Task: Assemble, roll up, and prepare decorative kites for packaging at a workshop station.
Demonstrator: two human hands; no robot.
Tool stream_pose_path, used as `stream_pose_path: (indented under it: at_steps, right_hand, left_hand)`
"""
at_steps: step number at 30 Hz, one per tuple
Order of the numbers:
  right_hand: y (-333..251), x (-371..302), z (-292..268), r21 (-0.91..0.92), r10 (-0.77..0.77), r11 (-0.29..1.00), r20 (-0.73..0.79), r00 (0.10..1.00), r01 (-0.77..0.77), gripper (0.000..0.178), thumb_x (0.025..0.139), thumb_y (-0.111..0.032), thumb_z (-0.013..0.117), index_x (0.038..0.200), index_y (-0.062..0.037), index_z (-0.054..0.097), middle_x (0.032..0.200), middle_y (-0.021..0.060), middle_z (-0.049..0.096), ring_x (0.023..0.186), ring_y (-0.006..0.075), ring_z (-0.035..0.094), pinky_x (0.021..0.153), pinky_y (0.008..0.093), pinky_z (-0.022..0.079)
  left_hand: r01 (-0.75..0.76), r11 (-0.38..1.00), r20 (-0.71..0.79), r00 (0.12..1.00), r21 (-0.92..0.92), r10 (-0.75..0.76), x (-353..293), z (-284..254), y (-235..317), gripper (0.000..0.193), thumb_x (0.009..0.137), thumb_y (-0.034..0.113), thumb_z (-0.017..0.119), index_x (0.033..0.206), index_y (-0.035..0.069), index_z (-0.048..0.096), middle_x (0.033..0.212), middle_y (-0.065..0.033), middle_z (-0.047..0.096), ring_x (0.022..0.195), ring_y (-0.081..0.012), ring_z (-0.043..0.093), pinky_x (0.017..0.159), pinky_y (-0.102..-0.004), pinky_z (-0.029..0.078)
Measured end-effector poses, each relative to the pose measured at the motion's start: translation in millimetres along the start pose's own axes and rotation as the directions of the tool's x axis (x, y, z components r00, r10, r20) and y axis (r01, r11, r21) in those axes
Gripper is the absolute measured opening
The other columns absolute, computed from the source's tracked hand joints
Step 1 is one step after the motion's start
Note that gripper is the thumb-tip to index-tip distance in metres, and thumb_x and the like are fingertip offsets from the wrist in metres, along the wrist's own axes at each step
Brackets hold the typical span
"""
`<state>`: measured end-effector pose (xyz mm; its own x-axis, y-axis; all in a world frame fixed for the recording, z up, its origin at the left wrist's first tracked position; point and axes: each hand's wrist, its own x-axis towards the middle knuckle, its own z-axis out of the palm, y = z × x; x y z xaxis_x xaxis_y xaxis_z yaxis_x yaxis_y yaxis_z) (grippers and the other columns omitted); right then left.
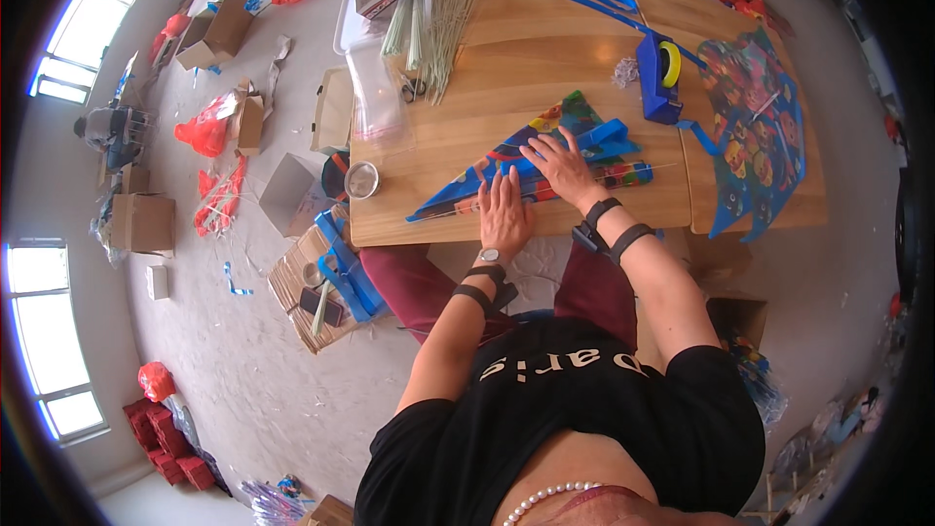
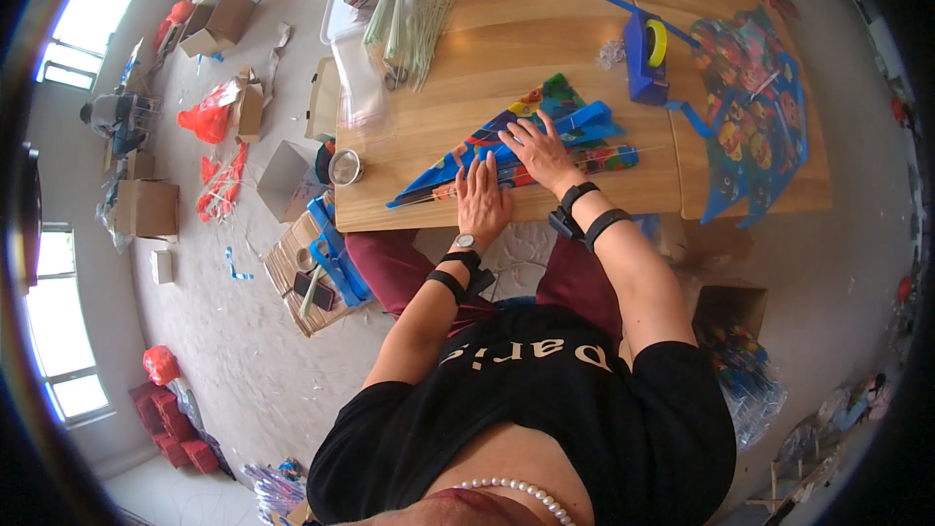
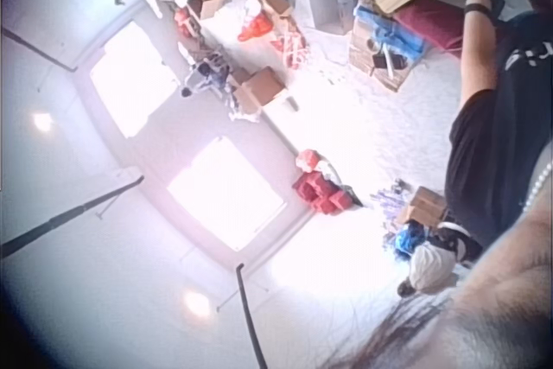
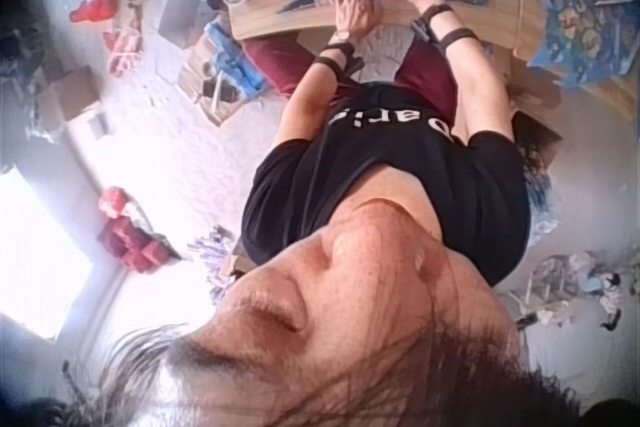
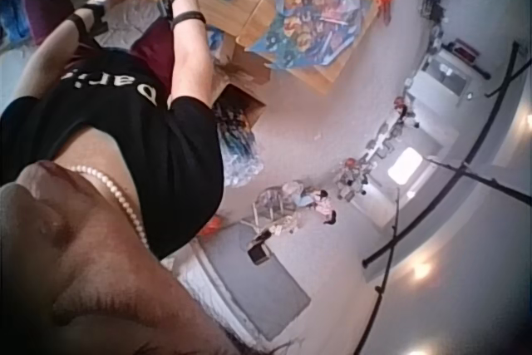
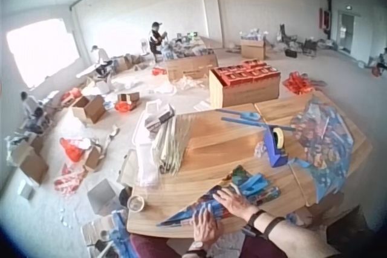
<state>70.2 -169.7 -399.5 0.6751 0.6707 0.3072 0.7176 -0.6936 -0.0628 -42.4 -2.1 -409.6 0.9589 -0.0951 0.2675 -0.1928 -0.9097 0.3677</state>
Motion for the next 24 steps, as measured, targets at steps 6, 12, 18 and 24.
stream_pose_path:
  at_steps: [6, 12, 18, 24]
  right_hand:
    - [-1.5, -6.8, 4.2, -0.05, 0.034, 0.998, 0.053, 0.998, -0.031, 0.047, 0.098, -0.012, 0.053, 0.144, -0.0155, 0.06, 0.152, 0.0104, 0.055, 0.145, 0.0257, 0.045, 0.127, 0.0559, 0.02]
    - [-1.5, -5.8, -5.1, -0.053, 0.088, 0.995, 0.101, 0.991, -0.083, 0.053, 0.096, -0.01, 0.054, 0.149, -0.0131, 0.056, 0.158, 0.0118, 0.049, 0.152, 0.0266, 0.037, 0.129, 0.0559, 0.015]
    - [-25.7, -19.4, -24.1, 0.056, 0.193, 0.979, 0.063, 0.979, -0.197, 0.068, 0.09, -0.014, 0.06, 0.155, -0.0004, 0.043, 0.164, 0.0139, 0.04, 0.156, 0.0269, 0.03, 0.129, 0.0552, 0.011]
    - [-57.0, -38.0, -3.8, 0.116, 0.258, 0.954, 0.156, 0.954, -0.277, 0.061, 0.098, -0.022, 0.056, 0.156, -0.008, 0.045, 0.165, 0.0091, 0.04, 0.156, 0.0241, 0.029, 0.129, 0.0533, 0.012]
  left_hand:
    - [0.003, 1.0, 0.015, 1.0, 0.003, -0.003, -0.2, 0.5, 0.2, 0.073, 0.095, 0.028, 0.058, 0.158, -0.002, 0.035, 0.151, -0.0196, 0.047, 0.149, -0.0366, 0.036, 0.125, -0.0581, 0.019]
    - [0.012, 1.0, 0.01, 1.0, 0.003, -0.012, 0.2, 0.1, 2.1, 0.072, 0.095, 0.028, 0.057, 0.157, -0.002, 0.036, 0.152, -0.0189, 0.047, 0.15, -0.0366, 0.036, 0.125, -0.0586, 0.018]
    - [0.004, 1.0, -0.003, 1.0, 0.008, -0.004, -0.7, 2.1, -0.2, 0.073, 0.094, 0.028, 0.057, 0.156, -0.002, 0.037, 0.154, -0.0182, 0.046, 0.149, -0.0366, 0.037, 0.124, -0.0598, 0.021]
    - [-0.015, 1.0, -0.016, 1.0, 0.011, 0.015, -0.4, 3.1, -0.9, 0.073, 0.092, 0.029, 0.059, 0.155, -0.002, 0.038, 0.157, -0.0177, 0.044, 0.149, -0.0367, 0.037, 0.123, -0.0608, 0.022]
